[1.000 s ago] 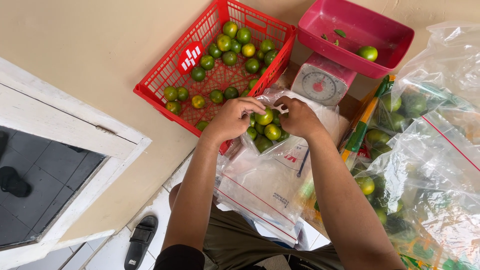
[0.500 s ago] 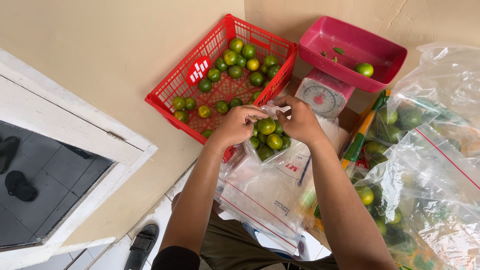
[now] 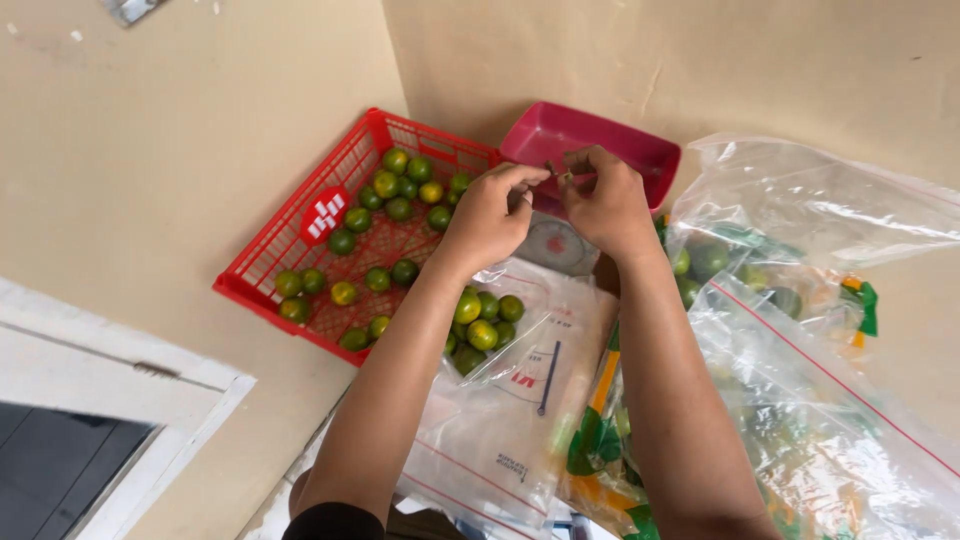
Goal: Sorting small green fruits from a crate into a bowl and then into a plastic bag for weighing and packaging.
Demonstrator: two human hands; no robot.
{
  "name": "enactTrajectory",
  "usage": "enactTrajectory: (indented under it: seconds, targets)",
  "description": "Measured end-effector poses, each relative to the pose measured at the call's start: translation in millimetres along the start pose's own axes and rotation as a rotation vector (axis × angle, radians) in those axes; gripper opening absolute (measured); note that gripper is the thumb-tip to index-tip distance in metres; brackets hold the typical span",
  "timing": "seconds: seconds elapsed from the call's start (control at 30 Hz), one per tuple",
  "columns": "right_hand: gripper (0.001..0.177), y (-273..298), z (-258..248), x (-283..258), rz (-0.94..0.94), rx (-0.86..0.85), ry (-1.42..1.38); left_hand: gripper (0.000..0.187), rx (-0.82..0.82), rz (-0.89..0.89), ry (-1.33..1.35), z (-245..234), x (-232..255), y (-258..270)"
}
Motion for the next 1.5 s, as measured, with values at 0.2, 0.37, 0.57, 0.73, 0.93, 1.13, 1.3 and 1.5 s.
enactTrajectory:
  seconds: [0.2,0.37,0.57,0.73,0.93,1.13,1.3,1.5]
  targets:
    - [0.044,-47,-8,120,0.153,-0.211,0.425,0.034,-0.073,-0.047,-0.367,72,-6,-89]
    - [0.052,-45,-1,124,0.264,-0.451,0.548,0.053,-0.207,-0.227,-0.505,91,10,-80]
    - [0.047,-39,11,131,0.278,-0.543,0.531,0.06,-0.283,-0.302,-0.569,99,4,-80]
    - [0.048,-40,-22,80,0.234,-0.365,0.33,0.051,-0.17,-0.28,-0.289,84,-19,-97]
    - [0.05,-34,-41,28,0.021,0.046,-0.259,0.048,-0.151,-0.165,0.591,48,8,-52]
    - [0.038,-9,-17,-15,-0.052,0.149,-0.683,0.046,-0.116,-0.154,0.899,27,9,-8]
    - [0.034,15,1,-54,0.011,0.091,-0.785,0.043,-0.022,-0.122,0.851,-1,0,22]
    - [0.036,33,23,-66,-0.027,0.059,-0.812,0.035,0.044,-0.075,0.713,-21,-16,46]
Point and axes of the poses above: each hand's wrist, its own y-axis away from the middle knuckle, its own z-axis out of the palm, x = y × z, the point moved 10 cm from there along -y, towards the middle knuckle, and after that the axes turned 12 degrees about -z, right-handed, at the moved point
